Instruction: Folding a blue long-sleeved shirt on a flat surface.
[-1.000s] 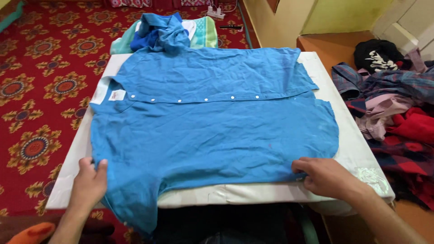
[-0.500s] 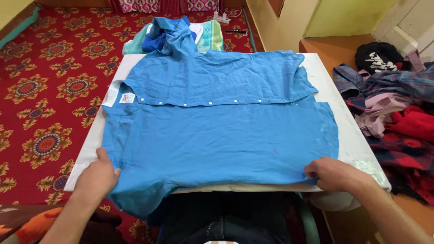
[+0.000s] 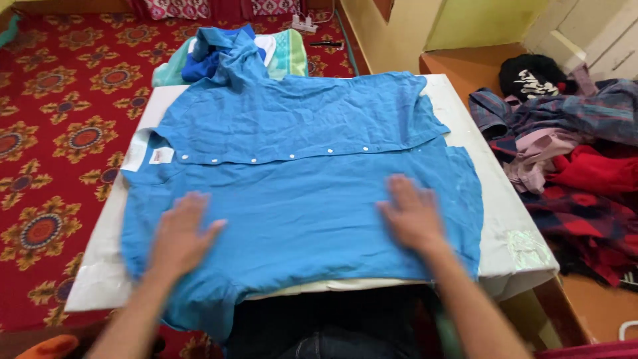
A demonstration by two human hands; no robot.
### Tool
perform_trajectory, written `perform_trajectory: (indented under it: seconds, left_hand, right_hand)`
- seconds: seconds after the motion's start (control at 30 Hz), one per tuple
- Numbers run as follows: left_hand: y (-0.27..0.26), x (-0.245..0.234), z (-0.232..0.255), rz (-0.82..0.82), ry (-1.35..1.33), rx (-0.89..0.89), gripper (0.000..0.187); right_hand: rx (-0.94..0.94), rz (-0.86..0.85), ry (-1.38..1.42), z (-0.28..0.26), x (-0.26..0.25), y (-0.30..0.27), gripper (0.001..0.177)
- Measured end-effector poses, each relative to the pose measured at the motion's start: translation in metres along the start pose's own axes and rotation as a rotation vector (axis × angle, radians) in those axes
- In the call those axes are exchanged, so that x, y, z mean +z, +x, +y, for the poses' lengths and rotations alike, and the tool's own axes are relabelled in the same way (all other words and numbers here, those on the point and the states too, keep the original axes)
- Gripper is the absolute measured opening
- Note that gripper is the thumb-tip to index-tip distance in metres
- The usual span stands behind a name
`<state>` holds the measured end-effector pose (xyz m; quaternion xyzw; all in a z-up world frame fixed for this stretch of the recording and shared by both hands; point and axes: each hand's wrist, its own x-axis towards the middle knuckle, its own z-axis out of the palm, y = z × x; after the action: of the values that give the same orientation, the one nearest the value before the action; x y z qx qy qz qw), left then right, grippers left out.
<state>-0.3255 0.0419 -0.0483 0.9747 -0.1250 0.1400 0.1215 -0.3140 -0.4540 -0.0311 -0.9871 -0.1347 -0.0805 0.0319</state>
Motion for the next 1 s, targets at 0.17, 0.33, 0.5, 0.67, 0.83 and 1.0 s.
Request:
perform_trajectory:
  seconds: [0.17,0.33,0.5,0.67,0.83,1.0]
  left_hand:
    - [-0.013,-0.013,-0.045,-0.055,0.267,-0.175,0.076]
    - [0.061,0.018,0.086,0.045,0.061,0.064,0.072]
    - [0.053,0.012,0.014,-0.009,0.041,-0.004,0.078]
    - [0.012,0.002,-0.065,0.019,0.257,-0.166,0.072]
    - [0.044,0.009,0.082,0.087,0.123,0.061,0.072]
    - [0.007,0.001,0.056,-0.079,-0.019,0.096,0.073]
  right_hand:
    - [0.458,-0.104,0.026,0.089,-0.007,0.003,0.079]
    - [-0.082,0.106,0.122,-0.079,-0.002,0.071,0.068]
    - [-0.028,-0.035,0.158,-0.01,0.005,0.074,0.074]
    - [0.506,-0.048,0.031,0.119,-0.002,0.042,0.077]
    - [-0.145,0.195,0.065,-0.113,0.001,0.042,0.069]
    - [-0.373,0.133,0.172,-0.063,0.003,-0.001,0.069]
